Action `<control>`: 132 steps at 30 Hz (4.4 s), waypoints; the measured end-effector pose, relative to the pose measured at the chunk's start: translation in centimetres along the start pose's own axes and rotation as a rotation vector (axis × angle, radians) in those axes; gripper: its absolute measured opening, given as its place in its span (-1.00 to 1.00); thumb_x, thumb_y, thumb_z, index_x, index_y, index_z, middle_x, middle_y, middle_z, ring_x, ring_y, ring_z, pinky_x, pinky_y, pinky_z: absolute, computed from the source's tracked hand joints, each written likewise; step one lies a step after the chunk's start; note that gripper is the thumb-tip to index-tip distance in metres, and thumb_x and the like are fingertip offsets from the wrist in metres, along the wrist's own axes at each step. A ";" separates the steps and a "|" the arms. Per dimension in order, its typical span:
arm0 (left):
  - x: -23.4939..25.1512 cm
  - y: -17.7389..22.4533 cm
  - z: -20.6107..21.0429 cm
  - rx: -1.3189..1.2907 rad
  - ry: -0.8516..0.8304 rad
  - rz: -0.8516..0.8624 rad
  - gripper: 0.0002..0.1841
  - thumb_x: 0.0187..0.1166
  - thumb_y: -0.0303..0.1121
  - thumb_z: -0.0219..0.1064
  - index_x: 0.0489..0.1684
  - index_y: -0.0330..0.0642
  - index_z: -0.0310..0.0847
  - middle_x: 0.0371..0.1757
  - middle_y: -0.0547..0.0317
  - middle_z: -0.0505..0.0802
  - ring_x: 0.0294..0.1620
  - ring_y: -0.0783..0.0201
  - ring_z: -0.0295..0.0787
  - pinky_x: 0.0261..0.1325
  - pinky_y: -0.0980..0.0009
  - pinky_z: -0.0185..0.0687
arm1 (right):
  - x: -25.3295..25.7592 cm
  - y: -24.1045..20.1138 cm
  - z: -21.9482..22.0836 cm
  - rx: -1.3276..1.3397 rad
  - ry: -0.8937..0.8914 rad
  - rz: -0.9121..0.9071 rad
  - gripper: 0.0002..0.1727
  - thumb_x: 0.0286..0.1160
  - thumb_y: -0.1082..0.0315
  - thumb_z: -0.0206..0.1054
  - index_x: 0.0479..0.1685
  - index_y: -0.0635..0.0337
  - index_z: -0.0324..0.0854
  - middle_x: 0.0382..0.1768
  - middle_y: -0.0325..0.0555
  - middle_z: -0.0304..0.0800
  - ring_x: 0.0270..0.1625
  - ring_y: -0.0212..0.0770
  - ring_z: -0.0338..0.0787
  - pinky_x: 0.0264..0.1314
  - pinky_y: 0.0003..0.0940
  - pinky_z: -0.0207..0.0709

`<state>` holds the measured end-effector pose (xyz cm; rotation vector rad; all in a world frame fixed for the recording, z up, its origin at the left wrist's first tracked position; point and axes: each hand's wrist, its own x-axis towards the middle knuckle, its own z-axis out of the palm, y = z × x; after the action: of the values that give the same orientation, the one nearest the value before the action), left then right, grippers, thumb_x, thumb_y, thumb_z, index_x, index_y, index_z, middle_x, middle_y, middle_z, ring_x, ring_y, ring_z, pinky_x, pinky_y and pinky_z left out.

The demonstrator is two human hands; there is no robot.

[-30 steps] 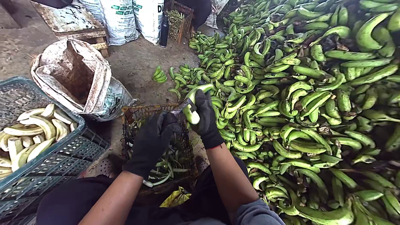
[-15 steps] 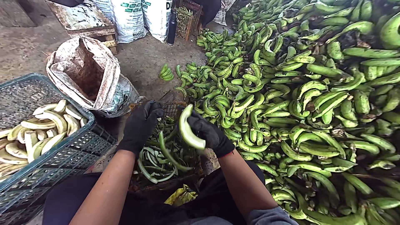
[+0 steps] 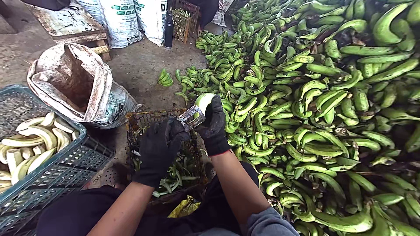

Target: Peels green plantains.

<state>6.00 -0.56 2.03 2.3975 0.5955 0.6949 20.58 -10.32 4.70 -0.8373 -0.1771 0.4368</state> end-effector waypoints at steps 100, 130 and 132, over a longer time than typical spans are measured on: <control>0.0 -1.6 -0.4 -0.186 -0.581 0.153 -0.34 0.62 0.32 0.16 0.47 0.07 0.64 0.31 0.12 0.80 0.34 0.13 0.72 0.42 -0.06 0.58 | 1.9 0.2 -6.0 0.047 -0.332 0.704 -0.55 0.68 -0.02 -0.07 -0.10 0.12 0.61 -0.50 -0.20 0.63 -0.65 -0.38 0.57 -0.64 -0.52 0.52; 0.1 -1.5 1.5 -0.073 -0.373 -0.194 -0.33 0.65 0.04 0.33 0.71 -0.05 0.39 0.52 -0.23 0.62 0.49 -0.23 0.59 0.45 -0.25 0.50 | 0.0 2.3 -5.2 -0.150 -0.310 0.527 -0.59 0.71 -0.09 -0.05 -0.15 -0.07 0.62 -0.55 -0.29 0.64 -0.65 -0.43 0.59 -0.64 -0.52 0.54; 0.7 -2.2 1.8 -0.080 -0.338 -0.243 -0.34 0.65 0.01 0.37 0.70 -0.08 0.40 0.49 -0.25 0.63 0.44 -0.25 0.62 0.41 -0.28 0.52 | -0.3 2.7 -5.0 -0.173 -0.283 0.559 -0.60 0.73 -0.06 -0.06 -0.16 -0.04 0.59 -0.53 -0.25 0.65 -0.67 -0.42 0.59 -0.67 -0.55 0.53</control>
<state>7.09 0.71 -0.36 2.2485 0.6826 0.2003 21.08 -12.27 -0.58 -0.9912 -0.2442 1.0795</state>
